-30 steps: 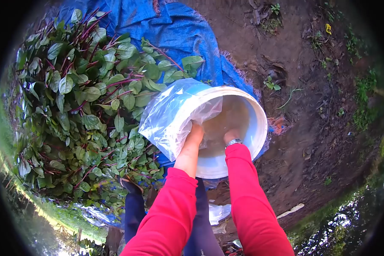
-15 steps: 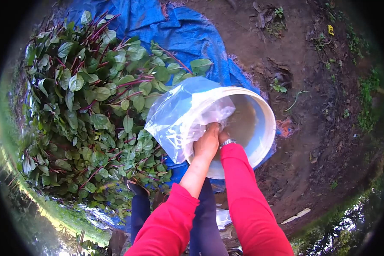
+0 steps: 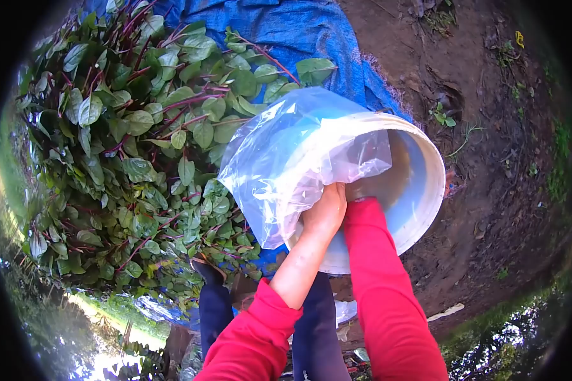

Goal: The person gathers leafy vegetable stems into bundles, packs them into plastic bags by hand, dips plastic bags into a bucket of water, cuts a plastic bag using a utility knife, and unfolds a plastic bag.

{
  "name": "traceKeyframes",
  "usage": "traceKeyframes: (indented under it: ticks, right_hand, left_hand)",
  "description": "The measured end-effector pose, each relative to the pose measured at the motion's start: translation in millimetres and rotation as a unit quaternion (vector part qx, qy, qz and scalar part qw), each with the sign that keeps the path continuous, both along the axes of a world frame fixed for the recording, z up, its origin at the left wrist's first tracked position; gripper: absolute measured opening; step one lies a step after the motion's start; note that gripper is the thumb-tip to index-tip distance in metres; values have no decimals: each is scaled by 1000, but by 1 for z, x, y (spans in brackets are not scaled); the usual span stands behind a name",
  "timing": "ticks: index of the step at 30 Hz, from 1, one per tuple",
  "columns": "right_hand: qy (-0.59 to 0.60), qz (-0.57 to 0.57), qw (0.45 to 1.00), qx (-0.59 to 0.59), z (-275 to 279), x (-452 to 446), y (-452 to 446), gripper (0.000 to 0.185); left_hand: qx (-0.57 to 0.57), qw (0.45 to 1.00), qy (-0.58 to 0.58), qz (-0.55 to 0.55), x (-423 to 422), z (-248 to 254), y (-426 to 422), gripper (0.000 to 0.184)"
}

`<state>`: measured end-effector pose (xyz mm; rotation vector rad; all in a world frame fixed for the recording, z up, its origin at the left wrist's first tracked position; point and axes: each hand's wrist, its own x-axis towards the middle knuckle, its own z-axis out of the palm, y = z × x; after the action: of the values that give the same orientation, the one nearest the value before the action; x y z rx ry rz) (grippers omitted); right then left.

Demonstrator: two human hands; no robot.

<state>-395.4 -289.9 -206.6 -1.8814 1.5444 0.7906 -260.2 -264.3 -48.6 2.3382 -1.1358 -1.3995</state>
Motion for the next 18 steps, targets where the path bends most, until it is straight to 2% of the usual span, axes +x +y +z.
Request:
traceKeyframes:
  ticks: [3,7,10,12,13,15,17,18]
  right_hand:
    - [-1,11,1000,0,5,7,-23,28]
    - [-7,31,1000,-1,8,11,-32,28]
    - [-20,42,999,-5,9,6,-23,28]
    - [-49,54,997,-16,15,-2,-12,28]
    - [-71,62,995,-23,16,-9,-6,28]
    - [-139,84,985,-57,19,-30,14,28]
    - [-221,118,963,-100,26,-49,31,28]
    - [-219,120,963,-102,51,-40,22,28]
  left_hand:
    - [29,998,-7,-48,-1,-6,2,32]
    - [35,998,45,-2,-2,-12,3,28]
    - [-29,999,14,17,-3,-10,4,32]
    - [-129,988,-23,78,-6,-9,2,36]
    - [-129,988,-17,81,-7,-10,2,36]
    - [15,999,36,-5,-5,-12,2,36]
    - [32,998,54,18,-1,-4,-3,36]
    - [17,997,63,29,-3,-8,-2,36]
